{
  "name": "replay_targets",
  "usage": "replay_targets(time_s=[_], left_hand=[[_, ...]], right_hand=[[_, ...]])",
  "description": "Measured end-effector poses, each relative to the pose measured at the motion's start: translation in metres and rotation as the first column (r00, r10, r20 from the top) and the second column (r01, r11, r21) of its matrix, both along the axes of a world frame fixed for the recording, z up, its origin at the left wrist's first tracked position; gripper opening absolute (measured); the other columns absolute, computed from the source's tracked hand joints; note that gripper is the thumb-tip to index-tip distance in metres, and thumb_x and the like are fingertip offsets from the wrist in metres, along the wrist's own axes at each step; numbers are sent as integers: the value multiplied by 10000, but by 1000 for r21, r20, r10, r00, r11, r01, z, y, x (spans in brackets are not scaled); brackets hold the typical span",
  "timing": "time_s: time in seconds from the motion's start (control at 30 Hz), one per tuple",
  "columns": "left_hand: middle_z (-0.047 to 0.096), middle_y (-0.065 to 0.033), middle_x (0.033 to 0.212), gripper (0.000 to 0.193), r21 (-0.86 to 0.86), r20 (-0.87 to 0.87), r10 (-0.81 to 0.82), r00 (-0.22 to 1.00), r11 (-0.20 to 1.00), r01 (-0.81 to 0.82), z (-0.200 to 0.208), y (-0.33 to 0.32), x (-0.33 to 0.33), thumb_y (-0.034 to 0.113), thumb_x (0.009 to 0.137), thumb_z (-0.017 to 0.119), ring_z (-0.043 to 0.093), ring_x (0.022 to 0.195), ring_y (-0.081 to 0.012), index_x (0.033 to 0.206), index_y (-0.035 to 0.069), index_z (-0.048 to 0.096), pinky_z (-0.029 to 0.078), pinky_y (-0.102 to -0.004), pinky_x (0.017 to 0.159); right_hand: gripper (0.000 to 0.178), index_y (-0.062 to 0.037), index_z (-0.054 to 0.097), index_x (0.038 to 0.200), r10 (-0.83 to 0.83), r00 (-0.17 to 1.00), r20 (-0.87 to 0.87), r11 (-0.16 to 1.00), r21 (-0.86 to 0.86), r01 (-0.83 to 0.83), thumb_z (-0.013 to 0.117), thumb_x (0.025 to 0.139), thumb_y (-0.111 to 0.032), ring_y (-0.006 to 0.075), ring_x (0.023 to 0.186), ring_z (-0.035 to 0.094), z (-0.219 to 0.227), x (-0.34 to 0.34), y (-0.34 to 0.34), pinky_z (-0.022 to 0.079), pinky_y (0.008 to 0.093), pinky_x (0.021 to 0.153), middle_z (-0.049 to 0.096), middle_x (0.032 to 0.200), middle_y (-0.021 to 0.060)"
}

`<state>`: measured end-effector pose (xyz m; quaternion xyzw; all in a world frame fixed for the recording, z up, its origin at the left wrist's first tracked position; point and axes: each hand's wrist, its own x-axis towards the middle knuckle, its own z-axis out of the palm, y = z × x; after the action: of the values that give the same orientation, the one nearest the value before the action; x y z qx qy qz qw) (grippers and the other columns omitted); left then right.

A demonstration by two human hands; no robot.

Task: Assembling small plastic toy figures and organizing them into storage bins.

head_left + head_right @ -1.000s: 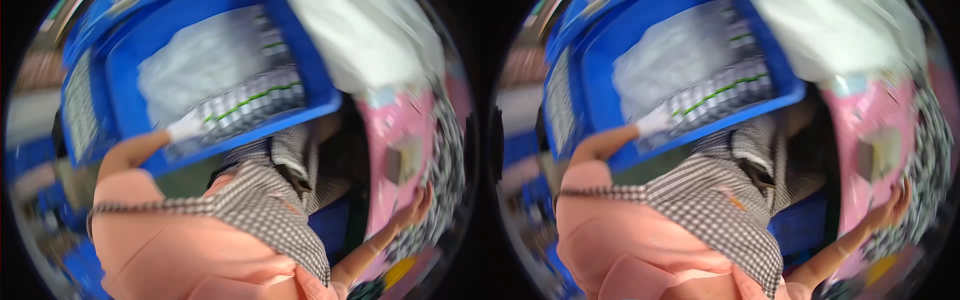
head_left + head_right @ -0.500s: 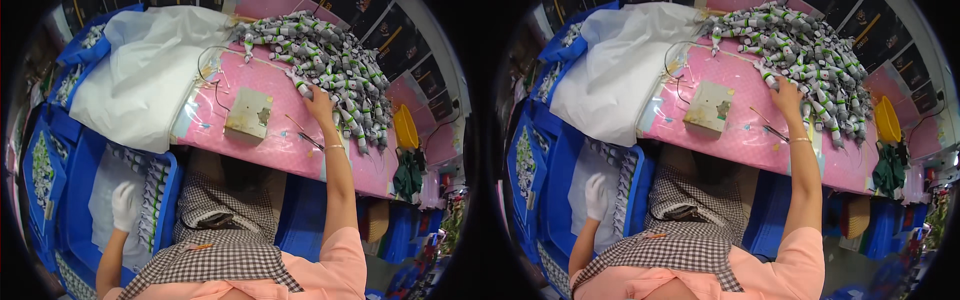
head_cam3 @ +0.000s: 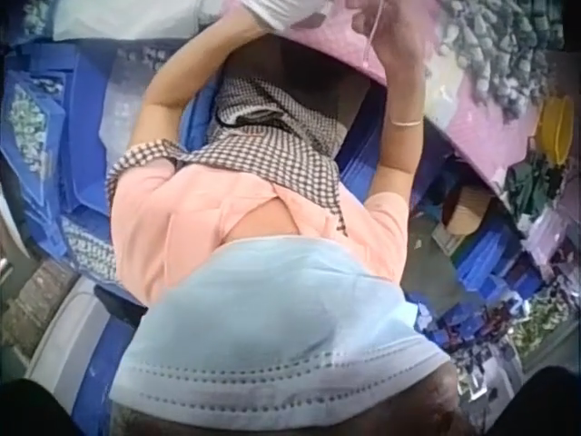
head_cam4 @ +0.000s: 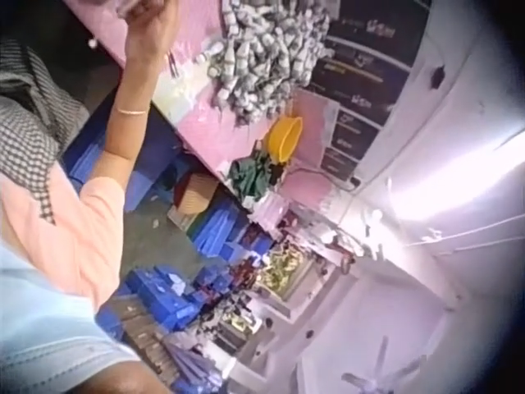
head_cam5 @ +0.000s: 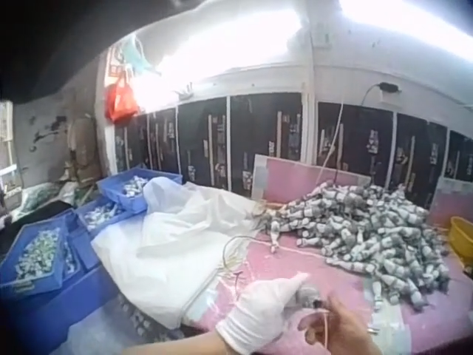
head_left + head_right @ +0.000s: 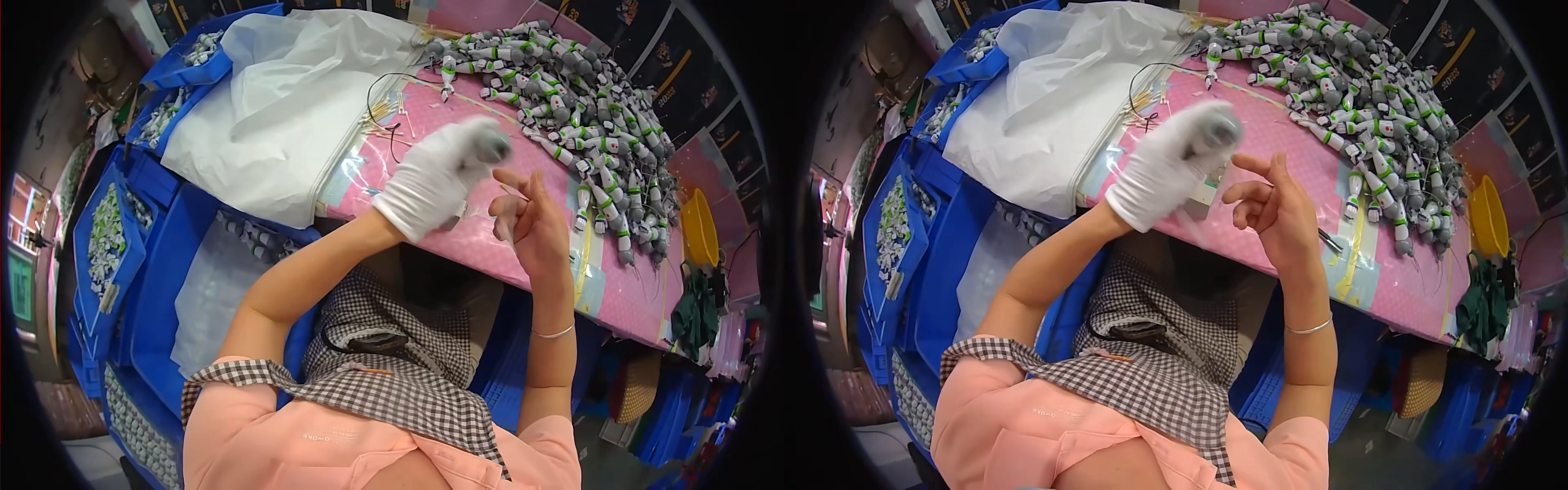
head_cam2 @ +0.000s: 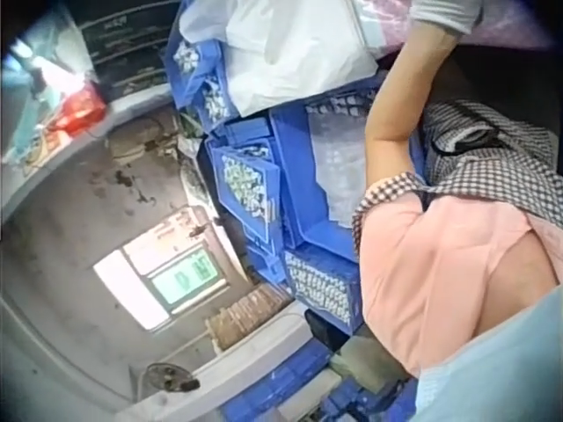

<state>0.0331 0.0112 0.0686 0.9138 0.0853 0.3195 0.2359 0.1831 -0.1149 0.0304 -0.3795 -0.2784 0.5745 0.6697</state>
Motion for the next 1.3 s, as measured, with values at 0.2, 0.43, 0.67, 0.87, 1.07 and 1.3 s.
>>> replay_targets(time_s=[0.2,0.43,0.67,0.87,1.07,1.3], left_hand=[[564,-106,993,230,-822,466,346,814,-170,543,-43,28,-16,172,930,523,590,938,-252,1091,14,481,503,-410,854],[531,-137,1210,263,-700,502,348,792,-374,608,-53,18,-31,218,951,464,538,1119,-289,1158,58,481,461,-458,955],[571,-137,1144,426,-794,425,182,887,-395,462,-51,7,-41,408,971,345,585,1004,-267,1169,59,488,505,-410,857],[625,-98,984,520,-864,378,109,919,-314,393,-70,1,-38,489,967,274,594,758,-191,1157,63,504,515,-331,671],[608,-106,941,592,-865,292,-8,957,-428,260,-82,-25,-53,537,950,250,593,746,-194,1148,32,488,518,-326,668],[601,-86,944,523,-923,164,-69,984,-363,128,-86,-40,-67,520,942,352,598,756,-157,1136,54,492,516,-308,681]], right_hand=[[429,-22,385,1306,71,987,-141,986,158,-48,500,943,-219,260,972,610,-63,-48,10,513,404,862,547,1164,172],[524,-124,383,1303,265,838,-476,907,419,-48,644,848,-110,245,940,610,-80,-88,20,518,362,854,544,1097,161],[410,-62,533,1122,-227,890,396,892,451,28,708,757,0,114,812,550,-76,-84,15,460,224,727,530,1000,59],[244,36,644,1039,-144,827,543,989,107,102,614,855,-121,62,589,507,-49,-44,1,433,211,576,580,860,48],[316,16,543,1173,-448,885,-127,891,17,454,526,932,-188,152,804,647,-42,-22,17,548,273,749,638,1069,128],[242,1,600,1068,-438,871,-223,899,-97,427,610,864,-129,146,785,658,-45,-19,7,566,241,707,653,1006,118]])
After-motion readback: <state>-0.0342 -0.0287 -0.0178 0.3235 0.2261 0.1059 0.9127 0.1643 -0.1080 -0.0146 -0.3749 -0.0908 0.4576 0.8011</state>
